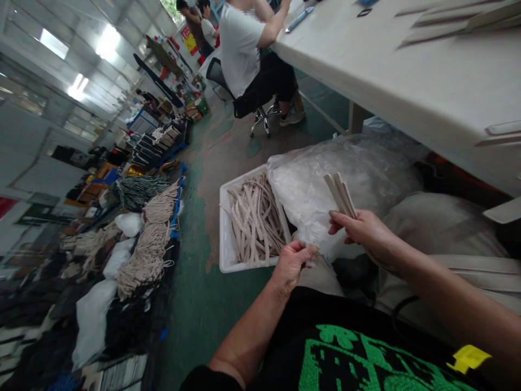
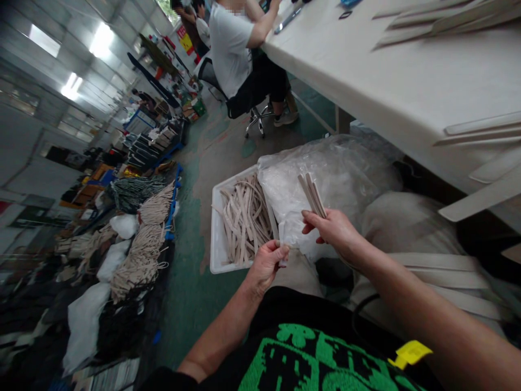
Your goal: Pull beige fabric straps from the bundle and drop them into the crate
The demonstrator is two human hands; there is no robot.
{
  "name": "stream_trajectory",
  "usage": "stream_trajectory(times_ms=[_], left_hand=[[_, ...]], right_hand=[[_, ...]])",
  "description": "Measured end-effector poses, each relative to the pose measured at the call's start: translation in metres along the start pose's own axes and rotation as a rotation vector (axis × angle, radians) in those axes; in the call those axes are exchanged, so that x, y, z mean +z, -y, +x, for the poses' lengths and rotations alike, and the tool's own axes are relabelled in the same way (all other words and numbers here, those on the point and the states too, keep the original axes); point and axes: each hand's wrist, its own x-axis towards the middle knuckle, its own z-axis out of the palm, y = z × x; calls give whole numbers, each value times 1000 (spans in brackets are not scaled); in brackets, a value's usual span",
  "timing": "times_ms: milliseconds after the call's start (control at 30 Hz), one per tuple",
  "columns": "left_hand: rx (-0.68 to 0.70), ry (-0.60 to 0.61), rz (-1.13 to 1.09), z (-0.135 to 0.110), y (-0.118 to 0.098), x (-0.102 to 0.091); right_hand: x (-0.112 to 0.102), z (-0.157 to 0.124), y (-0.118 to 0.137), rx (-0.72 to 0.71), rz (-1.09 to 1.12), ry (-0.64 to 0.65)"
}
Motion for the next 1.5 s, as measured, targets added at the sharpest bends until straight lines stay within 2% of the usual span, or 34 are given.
stream_trajectory(times_ms=[100, 133, 300, 400, 533, 800, 1000, 1100, 1233, 1500], left_hand=[[25, 29, 106, -2, 4, 1], [27, 44, 144, -3, 6, 2], [-1, 110, 181, -8, 16, 6], [-45, 117, 56, -9, 17, 6], [-172, 173, -111, -7, 14, 2], [-331, 264, -199, -4, 18, -3], [-434, 386, -299, -1, 26, -5], [-445, 437, -323, 0, 35, -9], [-430, 436, -334, 0, 42, -12], [-414, 442, -251, -3, 34, -4]], right_hand=[[8, 0, -4, 32, -75, 220], [11, 0, -5, 22, -86, 242], [16, 5, -9, -37, 9, 99], [13, 8, -9, -47, 19, 114], [12, 8, -9, -50, 13, 142], [13, 6, -7, -51, -5, 145], [14, 6, -6, -61, -1, 160], [14, 6, -5, -70, -1, 154], [14, 4, -3, -77, 3, 152], [13, 5, -5, -70, -6, 158]])
